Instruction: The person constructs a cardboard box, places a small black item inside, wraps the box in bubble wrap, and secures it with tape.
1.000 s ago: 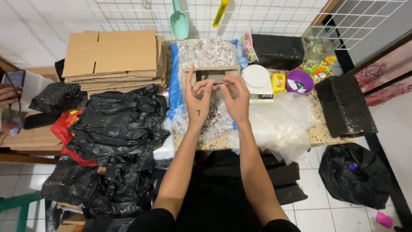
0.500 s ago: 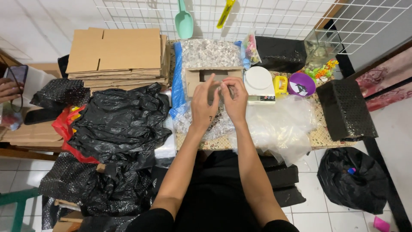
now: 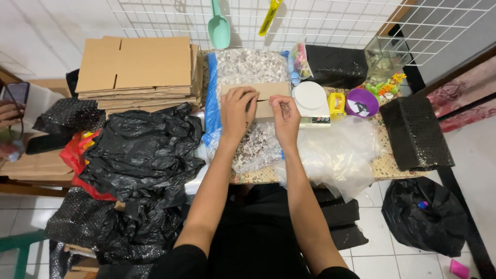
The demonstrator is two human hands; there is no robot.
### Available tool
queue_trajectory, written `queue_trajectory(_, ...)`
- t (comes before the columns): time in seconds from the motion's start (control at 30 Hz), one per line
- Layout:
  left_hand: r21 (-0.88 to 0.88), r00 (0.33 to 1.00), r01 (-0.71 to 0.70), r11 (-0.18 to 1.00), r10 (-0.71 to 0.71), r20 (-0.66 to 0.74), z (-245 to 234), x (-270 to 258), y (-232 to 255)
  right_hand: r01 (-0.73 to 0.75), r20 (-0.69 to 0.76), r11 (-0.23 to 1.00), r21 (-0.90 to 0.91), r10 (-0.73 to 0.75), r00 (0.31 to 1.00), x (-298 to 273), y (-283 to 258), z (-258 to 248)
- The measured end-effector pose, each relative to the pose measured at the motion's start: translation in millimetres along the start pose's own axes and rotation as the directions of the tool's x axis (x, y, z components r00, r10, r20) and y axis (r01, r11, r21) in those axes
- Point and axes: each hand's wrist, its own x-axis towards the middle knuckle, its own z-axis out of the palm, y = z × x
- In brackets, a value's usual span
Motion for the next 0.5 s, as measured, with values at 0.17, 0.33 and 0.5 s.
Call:
queue_trajectory(0.17,0.074,0.999,-0.022,0.997,0.020,0.030,8,2,-4,-0.039,0.128,0.996,-0.081,0.049,0.991,18,1,-4)
queue_trajectory(0.33,0.171,0.997,-0.078,0.982,0.072,0.042,35,7,-27,0.092,0.289,0.952,-0.293,-0.003,0.957,49,4,-12)
queue_trajectory(0.5,0.200,0.991,-0.112,0.973,0.125,-0.049,44,9,-31,0.109,0.420,0.885,-0.452,0.103,0.901,71,20,-29)
